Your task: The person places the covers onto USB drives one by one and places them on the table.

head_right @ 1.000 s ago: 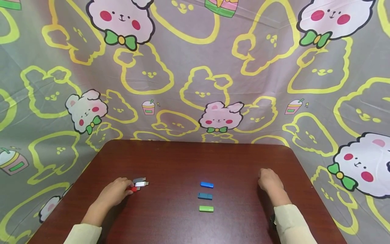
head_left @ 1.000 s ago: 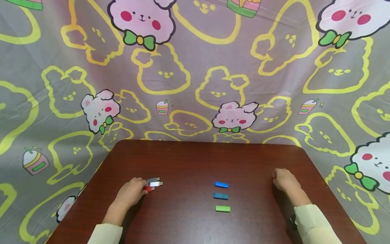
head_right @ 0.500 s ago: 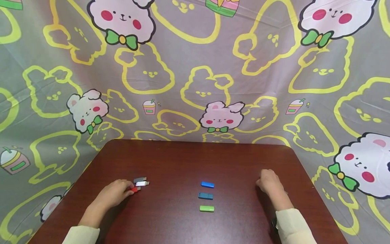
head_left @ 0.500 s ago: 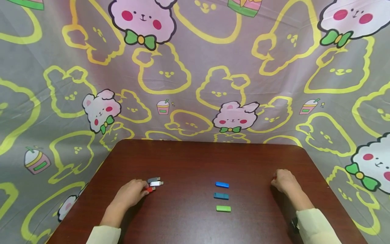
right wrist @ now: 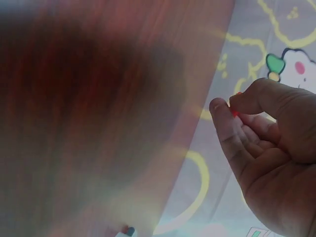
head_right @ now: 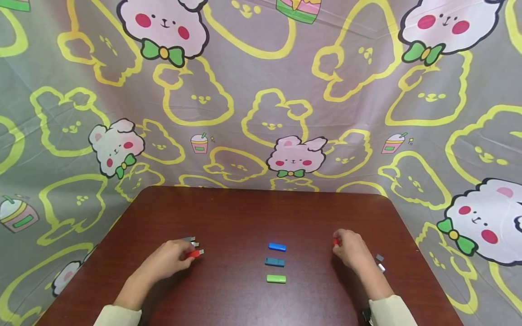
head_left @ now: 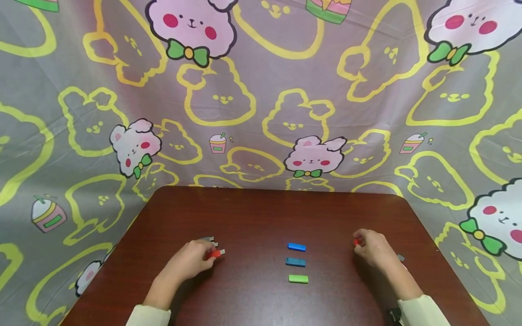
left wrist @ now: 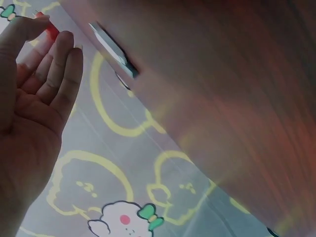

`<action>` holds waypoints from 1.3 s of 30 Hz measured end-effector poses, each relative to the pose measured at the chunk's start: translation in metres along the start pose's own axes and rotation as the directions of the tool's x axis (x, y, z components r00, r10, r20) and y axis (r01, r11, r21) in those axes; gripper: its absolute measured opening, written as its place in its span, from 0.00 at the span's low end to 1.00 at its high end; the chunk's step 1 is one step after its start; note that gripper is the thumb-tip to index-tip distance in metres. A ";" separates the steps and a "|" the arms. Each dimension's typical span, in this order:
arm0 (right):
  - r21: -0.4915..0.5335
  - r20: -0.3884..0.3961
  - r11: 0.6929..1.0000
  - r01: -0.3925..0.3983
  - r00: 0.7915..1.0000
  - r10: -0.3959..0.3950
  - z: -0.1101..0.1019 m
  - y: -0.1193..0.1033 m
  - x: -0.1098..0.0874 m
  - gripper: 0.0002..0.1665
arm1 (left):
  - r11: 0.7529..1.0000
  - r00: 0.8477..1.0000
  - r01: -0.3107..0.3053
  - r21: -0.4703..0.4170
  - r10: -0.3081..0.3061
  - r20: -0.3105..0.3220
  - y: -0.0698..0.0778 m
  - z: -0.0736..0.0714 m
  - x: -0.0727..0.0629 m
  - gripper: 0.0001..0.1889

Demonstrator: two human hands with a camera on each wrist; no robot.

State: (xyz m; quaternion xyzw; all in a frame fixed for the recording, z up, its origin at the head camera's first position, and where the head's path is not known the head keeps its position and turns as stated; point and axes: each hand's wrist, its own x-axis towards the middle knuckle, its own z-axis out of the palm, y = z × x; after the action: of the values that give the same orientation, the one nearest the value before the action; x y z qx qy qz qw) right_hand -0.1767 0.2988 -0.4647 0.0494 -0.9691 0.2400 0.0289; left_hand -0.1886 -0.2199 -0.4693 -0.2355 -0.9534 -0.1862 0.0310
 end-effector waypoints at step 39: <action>0.163 -0.147 0.954 0.254 0.962 -0.231 0.052 -0.083 -0.052 0.14 | 0.953 0.953 -0.304 0.015 0.304 0.002 0.088 0.035 0.029 0.06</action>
State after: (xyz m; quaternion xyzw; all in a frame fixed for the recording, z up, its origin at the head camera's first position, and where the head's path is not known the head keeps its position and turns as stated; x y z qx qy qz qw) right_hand -0.1177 0.2053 -0.4760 0.1552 -0.9262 0.3239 0.1146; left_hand -0.1729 -0.1223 -0.4675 -0.3790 -0.9073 -0.1719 0.0611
